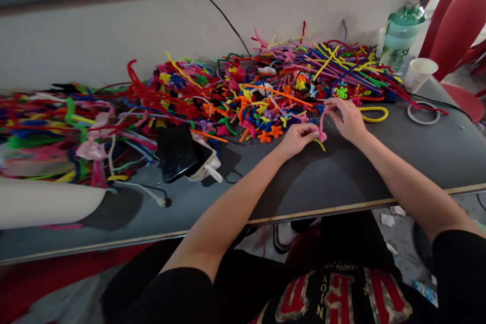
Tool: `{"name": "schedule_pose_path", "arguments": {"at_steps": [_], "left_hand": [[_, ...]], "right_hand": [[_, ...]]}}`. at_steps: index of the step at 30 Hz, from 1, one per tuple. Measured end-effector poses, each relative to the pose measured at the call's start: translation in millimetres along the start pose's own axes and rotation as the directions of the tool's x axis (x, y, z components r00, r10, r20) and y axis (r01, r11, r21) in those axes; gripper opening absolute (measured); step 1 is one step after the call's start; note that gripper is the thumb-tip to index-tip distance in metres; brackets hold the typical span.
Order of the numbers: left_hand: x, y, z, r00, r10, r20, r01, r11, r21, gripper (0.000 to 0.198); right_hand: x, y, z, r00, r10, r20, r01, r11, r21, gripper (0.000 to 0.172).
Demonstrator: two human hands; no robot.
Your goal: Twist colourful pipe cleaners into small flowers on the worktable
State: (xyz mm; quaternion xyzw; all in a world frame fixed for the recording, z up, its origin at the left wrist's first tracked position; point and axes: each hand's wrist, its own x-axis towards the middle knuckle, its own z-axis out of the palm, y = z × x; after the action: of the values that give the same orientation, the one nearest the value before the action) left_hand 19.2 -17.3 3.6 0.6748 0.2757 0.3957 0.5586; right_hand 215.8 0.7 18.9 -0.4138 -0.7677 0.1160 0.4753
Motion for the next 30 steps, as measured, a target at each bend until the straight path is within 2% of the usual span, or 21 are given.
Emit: {"name": "schedule_pose_path", "arguments": {"at_steps": [2,4,6,8,12,16,21,27,30], "left_hand": [[-0.2,3.7,2.2,0.996,-0.017,0.087,0.019,1.0,-0.016,0.044],[0.0,5.0,3.2,0.994,-0.018,0.111,0.018,1.0,0.003,0.044],[-0.2,4.2,2.9,0.996,-0.024,0.091,0.02,0.999,0.04,0.043],[-0.9,2.5,1.7,0.999,-0.031,0.034,0.029,0.997,0.072,0.042],[-2.9,0.7,-1.5,0.992,0.0,-0.127,0.013,0.995,0.101,0.039],[-3.7,2.7,-4.8,0.951,0.049,-0.306,0.011,0.981,0.192,0.028],[-4.7,2.5,-4.0,0.907,0.085,-0.412,0.046,0.954,0.297,0.013],[-5.2,-1.2,0.3,0.842,0.138,-0.522,0.034,0.951,0.306,0.012],[-4.8,-1.7,-1.2,0.846,0.135,-0.516,0.026,0.956,0.291,0.011]], "right_hand": [[-3.9,-5.0,9.4,0.995,0.101,0.005,-0.1,0.975,0.198,0.019],[-8.0,-9.3,19.4,0.98,0.172,0.098,-0.197,0.905,0.376,0.022],[-10.9,-12.4,26.6,0.966,0.181,0.183,-0.248,0.848,0.468,0.025],[-12.0,-14.4,29.0,0.965,0.166,0.205,-0.249,0.833,0.494,0.028],[-10.9,-17.8,21.5,0.973,0.155,0.168,-0.208,0.904,0.372,0.027],[-9.7,-21.6,13.6,0.987,0.105,0.121,-0.124,0.98,0.157,0.02],[-8.7,-19.4,13.2,0.99,0.03,0.139,-0.038,0.997,0.06,0.022],[-8.7,-14.7,9.6,0.984,-0.09,0.155,0.086,0.996,0.03,0.024],[-9.6,-14.9,8.6,0.979,-0.092,0.184,0.091,0.996,0.016,0.025]]}}
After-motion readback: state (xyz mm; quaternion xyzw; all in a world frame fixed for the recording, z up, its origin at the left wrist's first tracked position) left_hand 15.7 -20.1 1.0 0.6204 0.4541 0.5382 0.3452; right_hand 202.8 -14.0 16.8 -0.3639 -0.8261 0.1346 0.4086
